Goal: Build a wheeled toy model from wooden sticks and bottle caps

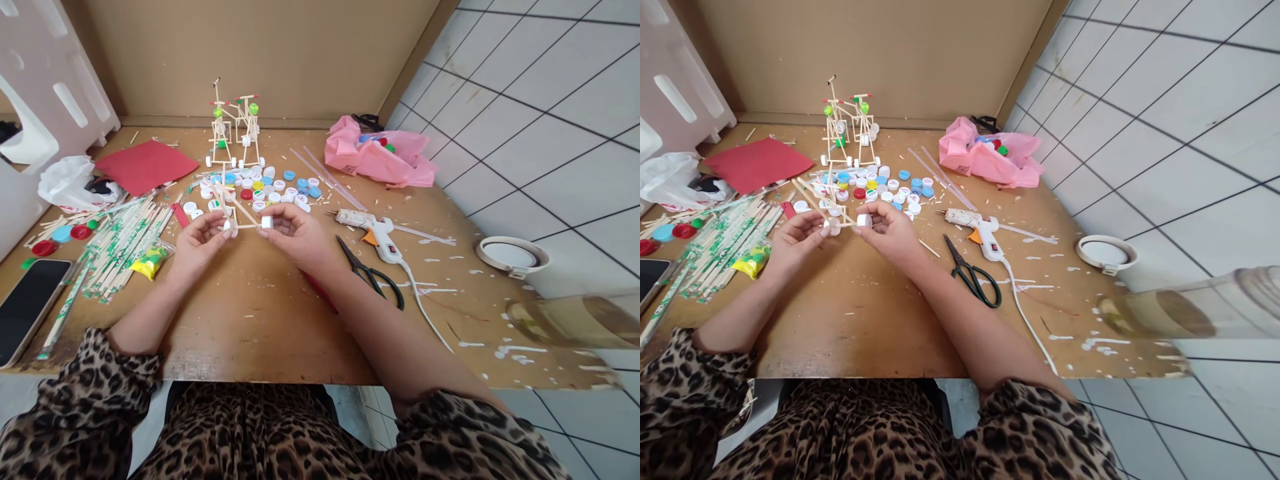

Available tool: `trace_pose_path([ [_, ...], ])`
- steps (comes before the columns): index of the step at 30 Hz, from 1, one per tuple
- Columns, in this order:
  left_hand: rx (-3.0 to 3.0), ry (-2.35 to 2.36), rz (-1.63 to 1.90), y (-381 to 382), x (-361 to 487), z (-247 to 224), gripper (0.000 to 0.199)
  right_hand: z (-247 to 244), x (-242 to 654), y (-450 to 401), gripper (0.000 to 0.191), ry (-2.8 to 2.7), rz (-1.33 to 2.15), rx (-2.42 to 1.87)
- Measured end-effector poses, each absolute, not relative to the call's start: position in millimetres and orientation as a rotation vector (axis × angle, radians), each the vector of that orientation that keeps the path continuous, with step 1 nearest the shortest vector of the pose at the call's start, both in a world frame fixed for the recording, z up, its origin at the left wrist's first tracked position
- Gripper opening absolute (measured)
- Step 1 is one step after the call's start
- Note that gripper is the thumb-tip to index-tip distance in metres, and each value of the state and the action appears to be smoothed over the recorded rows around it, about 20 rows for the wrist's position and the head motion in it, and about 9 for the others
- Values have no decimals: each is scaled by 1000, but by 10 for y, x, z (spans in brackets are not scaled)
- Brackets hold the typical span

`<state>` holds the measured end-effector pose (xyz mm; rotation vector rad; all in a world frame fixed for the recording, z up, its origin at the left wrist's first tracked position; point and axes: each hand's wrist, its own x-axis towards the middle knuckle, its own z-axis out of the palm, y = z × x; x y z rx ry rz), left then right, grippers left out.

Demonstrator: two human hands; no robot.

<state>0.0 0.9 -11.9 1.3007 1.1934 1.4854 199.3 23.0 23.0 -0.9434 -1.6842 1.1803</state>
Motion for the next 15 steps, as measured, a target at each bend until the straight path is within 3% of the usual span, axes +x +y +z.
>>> trace_pose_path([
  [7, 1334, 966, 1311, -127, 95, -60, 64, 105, 1872, 108, 14, -1965, 535, -860],
  [15, 1338, 1020, 1223, -145, 91, -66, 62, -24, 1798, 24, 29, -2210, 500, -710],
])
